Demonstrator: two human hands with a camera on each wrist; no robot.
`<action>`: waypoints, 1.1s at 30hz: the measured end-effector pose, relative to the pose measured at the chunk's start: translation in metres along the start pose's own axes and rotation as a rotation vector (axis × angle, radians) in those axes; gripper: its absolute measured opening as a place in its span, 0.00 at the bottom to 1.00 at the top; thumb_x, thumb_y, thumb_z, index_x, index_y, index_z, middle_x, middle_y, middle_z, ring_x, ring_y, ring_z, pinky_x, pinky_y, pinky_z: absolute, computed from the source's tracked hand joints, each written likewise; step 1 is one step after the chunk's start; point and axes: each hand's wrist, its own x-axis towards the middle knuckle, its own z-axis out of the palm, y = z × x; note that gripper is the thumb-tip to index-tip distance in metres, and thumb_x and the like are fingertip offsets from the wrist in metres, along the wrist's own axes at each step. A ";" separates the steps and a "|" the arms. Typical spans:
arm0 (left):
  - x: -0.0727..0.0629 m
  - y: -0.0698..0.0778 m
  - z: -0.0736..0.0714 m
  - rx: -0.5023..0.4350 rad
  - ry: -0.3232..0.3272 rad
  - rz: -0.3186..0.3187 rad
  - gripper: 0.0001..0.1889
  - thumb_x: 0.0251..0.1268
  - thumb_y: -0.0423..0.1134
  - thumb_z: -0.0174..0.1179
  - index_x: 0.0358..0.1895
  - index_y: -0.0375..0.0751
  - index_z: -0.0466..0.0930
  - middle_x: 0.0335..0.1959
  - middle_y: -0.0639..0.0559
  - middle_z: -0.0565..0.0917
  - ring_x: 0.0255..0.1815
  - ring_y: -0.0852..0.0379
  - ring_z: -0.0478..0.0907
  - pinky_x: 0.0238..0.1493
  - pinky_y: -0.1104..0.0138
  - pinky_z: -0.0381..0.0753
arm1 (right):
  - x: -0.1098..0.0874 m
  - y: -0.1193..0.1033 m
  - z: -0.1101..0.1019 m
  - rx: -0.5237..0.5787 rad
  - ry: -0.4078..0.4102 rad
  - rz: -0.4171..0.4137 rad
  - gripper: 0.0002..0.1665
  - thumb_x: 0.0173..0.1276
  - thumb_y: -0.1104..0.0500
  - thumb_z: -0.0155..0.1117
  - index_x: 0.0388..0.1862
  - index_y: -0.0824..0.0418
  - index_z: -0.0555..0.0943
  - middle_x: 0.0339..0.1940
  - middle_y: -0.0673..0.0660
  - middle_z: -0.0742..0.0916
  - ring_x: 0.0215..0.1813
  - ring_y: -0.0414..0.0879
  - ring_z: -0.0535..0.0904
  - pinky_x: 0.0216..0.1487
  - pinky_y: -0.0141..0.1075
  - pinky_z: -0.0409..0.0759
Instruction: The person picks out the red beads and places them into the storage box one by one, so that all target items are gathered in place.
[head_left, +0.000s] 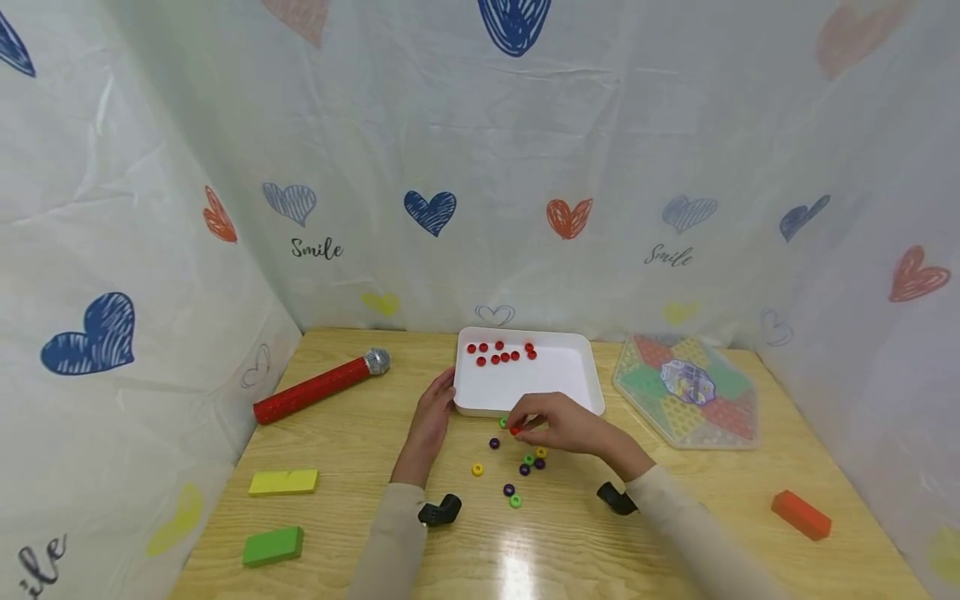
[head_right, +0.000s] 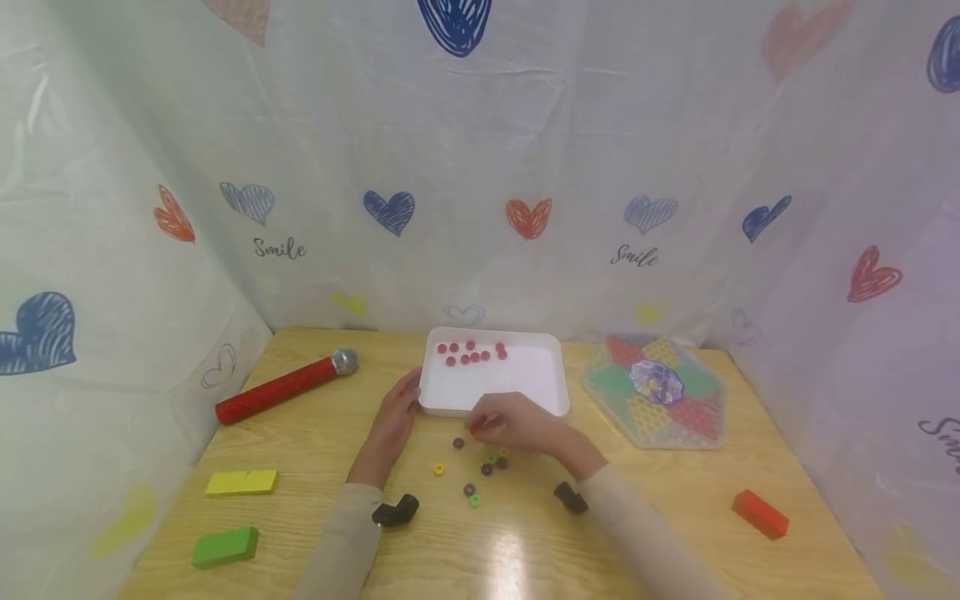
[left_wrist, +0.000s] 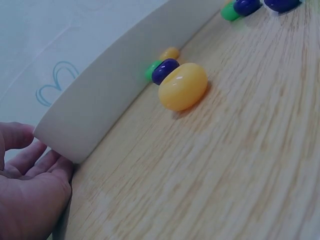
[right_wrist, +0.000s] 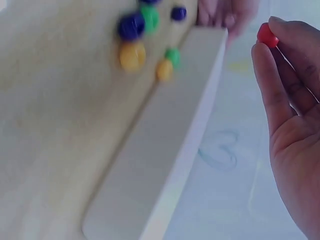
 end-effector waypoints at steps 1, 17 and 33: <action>0.000 0.000 0.000 -0.001 -0.003 0.001 0.24 0.74 0.29 0.40 0.72 0.35 0.60 0.74 0.39 0.60 0.75 0.48 0.55 0.75 0.56 0.53 | 0.000 -0.001 -0.005 -0.005 0.019 0.013 0.09 0.66 0.63 0.65 0.45 0.57 0.83 0.45 0.54 0.85 0.47 0.42 0.82 0.47 0.31 0.83; 0.000 -0.002 -0.001 -0.001 0.004 -0.015 0.25 0.74 0.29 0.41 0.72 0.37 0.60 0.75 0.39 0.59 0.76 0.47 0.53 0.76 0.55 0.53 | 0.018 0.060 -0.052 -0.069 0.108 0.191 0.14 0.63 0.60 0.68 0.47 0.62 0.84 0.42 0.48 0.85 0.45 0.42 0.81 0.48 0.34 0.83; 0.001 -0.005 -0.003 -0.006 -0.011 0.003 0.24 0.74 0.29 0.41 0.72 0.36 0.60 0.73 0.39 0.60 0.75 0.46 0.55 0.75 0.54 0.53 | 0.060 0.089 -0.077 -0.147 0.122 0.303 0.15 0.64 0.61 0.68 0.49 0.62 0.84 0.43 0.50 0.86 0.47 0.44 0.80 0.54 0.43 0.81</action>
